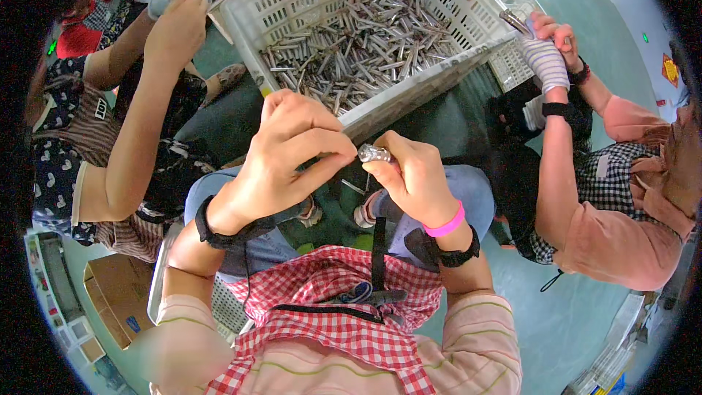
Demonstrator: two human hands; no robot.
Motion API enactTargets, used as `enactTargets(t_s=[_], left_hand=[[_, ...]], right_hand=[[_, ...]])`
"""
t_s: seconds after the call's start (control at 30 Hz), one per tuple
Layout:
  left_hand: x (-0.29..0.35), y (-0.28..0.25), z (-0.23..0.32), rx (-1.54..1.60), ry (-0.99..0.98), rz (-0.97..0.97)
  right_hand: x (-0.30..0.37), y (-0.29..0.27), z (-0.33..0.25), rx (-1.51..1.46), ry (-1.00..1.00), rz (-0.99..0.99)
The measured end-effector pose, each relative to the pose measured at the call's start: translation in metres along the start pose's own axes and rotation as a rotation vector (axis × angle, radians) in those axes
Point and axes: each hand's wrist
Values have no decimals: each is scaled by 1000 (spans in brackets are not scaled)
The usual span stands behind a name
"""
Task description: The person sorts small metal components by hand into different plastic bins while sitting on a stool.
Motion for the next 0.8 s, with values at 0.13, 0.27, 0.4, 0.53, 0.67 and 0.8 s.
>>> enactTargets(t_s=[0.13, 0.27, 0.4, 0.53, 0.67, 0.8], left_hand=[[1, 2, 0, -25, 37, 8], [-1, -2, -1, -35, 71, -19], [-2, -6, -4, -40, 138, -50], [-2, -7, -7, 24, 135, -122], [-5, -8, -7, 49, 121, -161], [-3, -4, -7, 25, 107, -204]], right_hand=[[0, 1, 3, -44, 12, -76], [0, 0, 3, -33, 17, -106], [-1, -2, -2, -91, 60, -174], [0, 0, 2, -107, 88, -258], [-1, 0, 1, -121, 85, -267], [-1, 0, 2, -162, 97, -263]])
Point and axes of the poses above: each hand's wrist, its own x-axis away from the middle knuckle, its own y-axis out of the palm, z = x × y, and after that the axes turned 4 degrees about y, right-handed
